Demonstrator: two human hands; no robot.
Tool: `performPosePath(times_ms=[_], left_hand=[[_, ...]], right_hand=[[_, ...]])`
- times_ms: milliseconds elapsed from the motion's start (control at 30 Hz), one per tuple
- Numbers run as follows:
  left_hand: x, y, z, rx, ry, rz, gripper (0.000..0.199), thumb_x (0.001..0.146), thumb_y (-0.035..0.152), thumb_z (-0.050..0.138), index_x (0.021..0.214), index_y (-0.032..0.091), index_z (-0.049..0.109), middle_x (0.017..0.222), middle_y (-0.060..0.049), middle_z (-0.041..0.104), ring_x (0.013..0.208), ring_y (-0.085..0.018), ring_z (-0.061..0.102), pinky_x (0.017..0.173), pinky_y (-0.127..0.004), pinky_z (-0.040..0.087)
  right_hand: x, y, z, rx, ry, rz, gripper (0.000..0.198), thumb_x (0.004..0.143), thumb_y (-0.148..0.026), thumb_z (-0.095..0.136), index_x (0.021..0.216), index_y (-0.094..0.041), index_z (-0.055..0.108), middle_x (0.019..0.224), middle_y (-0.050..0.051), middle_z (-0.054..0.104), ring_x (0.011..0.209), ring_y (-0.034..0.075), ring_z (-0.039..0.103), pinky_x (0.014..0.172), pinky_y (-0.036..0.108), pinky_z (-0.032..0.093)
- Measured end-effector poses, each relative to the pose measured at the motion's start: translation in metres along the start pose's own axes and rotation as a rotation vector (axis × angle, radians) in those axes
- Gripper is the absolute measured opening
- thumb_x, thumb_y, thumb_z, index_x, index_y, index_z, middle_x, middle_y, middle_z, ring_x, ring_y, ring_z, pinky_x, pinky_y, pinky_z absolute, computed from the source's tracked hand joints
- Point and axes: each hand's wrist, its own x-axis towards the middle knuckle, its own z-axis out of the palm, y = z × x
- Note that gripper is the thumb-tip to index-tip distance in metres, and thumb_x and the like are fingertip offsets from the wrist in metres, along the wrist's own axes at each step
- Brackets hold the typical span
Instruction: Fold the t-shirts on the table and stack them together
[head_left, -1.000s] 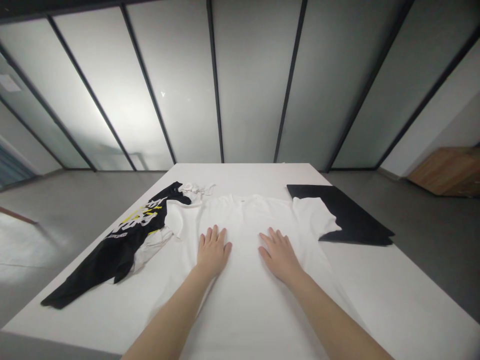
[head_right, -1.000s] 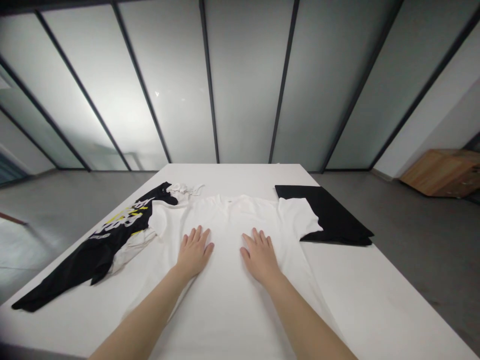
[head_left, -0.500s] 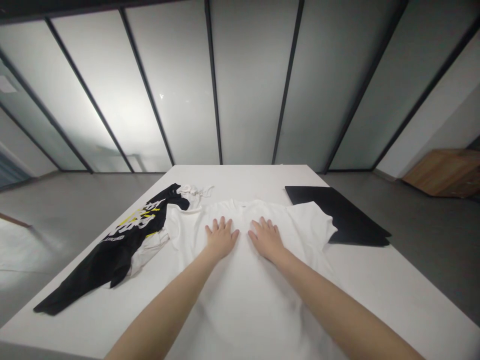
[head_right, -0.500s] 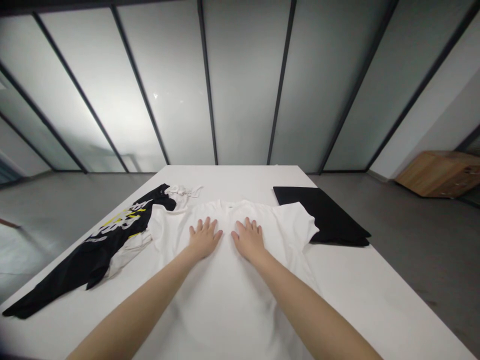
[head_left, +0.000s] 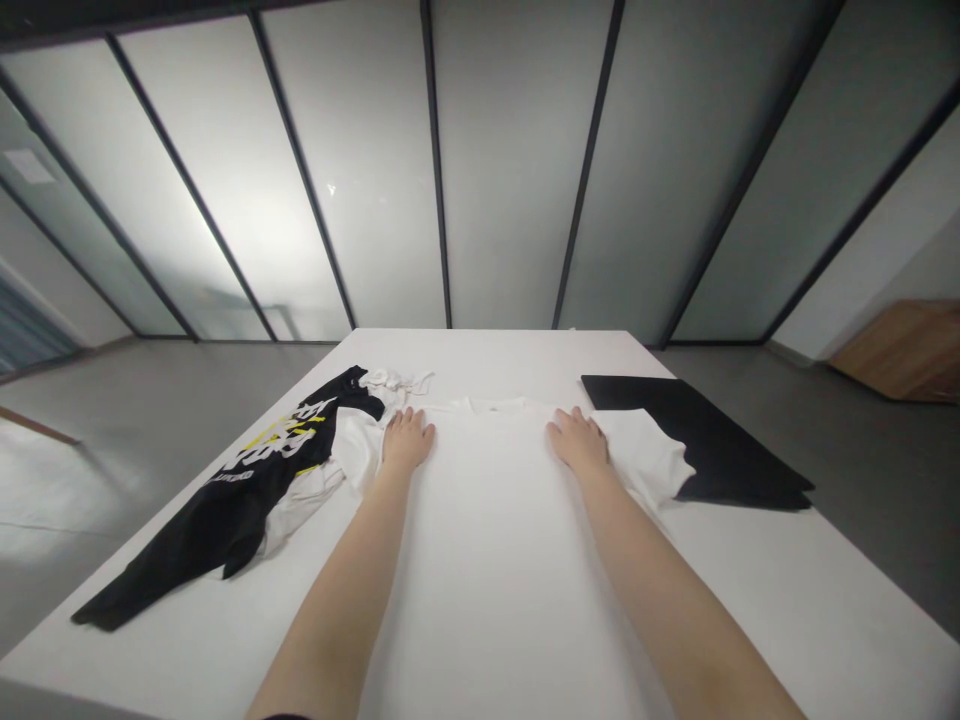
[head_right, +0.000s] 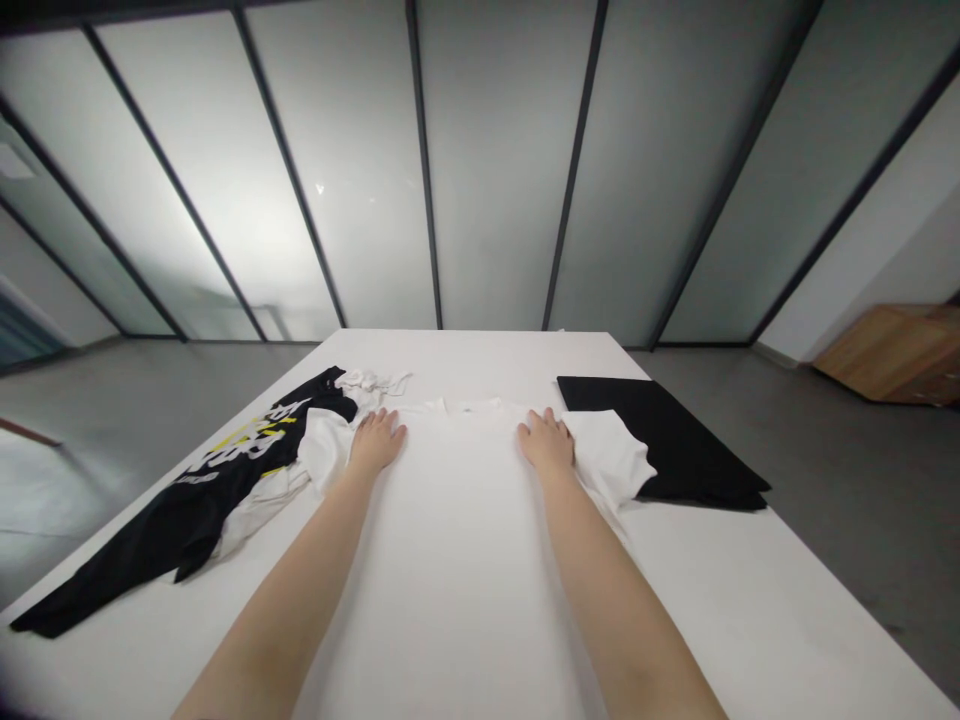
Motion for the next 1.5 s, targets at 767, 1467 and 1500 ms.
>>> performPosePath(times_ms=[767, 1467, 1500], left_hand=[[-0.007, -0.003, -0.010, 0.047, -0.043, 0.051, 0.047, 0.106, 0.036, 0.045, 0.146, 0.020, 0.061, 0.154, -0.016, 0.057, 0.146, -0.037, 0.048, 0.121, -0.050, 0.034], [-0.005, -0.002, -0.009, 0.046, -0.052, 0.026, 0.051, 0.105, 0.037, 0.045, 0.149, 0.018, 0.059, 0.157, -0.015, 0.055, 0.147, -0.038, 0.047, 0.122, -0.050, 0.035], [-0.005, -0.002, -0.009, 0.047, -0.051, 0.029, 0.051, 0.105, 0.037, 0.045, 0.149, 0.018, 0.059, 0.157, -0.015, 0.055, 0.147, -0.038, 0.047, 0.122, -0.050, 0.035]], right_hand=[[-0.013, -0.024, 0.016, 0.083, -0.096, -0.246, 0.050, 0.104, -0.038, 0.051, 0.151, -0.023, 0.061, 0.167, 0.013, 0.047, 0.154, 0.036, 0.041, 0.126, 0.053, 0.029], [0.006, 0.091, -0.107, 0.111, -0.080, 0.448, 0.041, 0.087, -0.027, 0.065, 0.126, -0.019, 0.075, 0.126, 0.022, 0.073, 0.117, 0.040, 0.068, 0.090, 0.046, 0.054], [0.005, 0.083, -0.113, 0.135, -0.064, 0.383, 0.037, 0.088, -0.025, 0.064, 0.122, -0.019, 0.076, 0.122, 0.020, 0.074, 0.113, 0.037, 0.070, 0.087, 0.041, 0.055]])
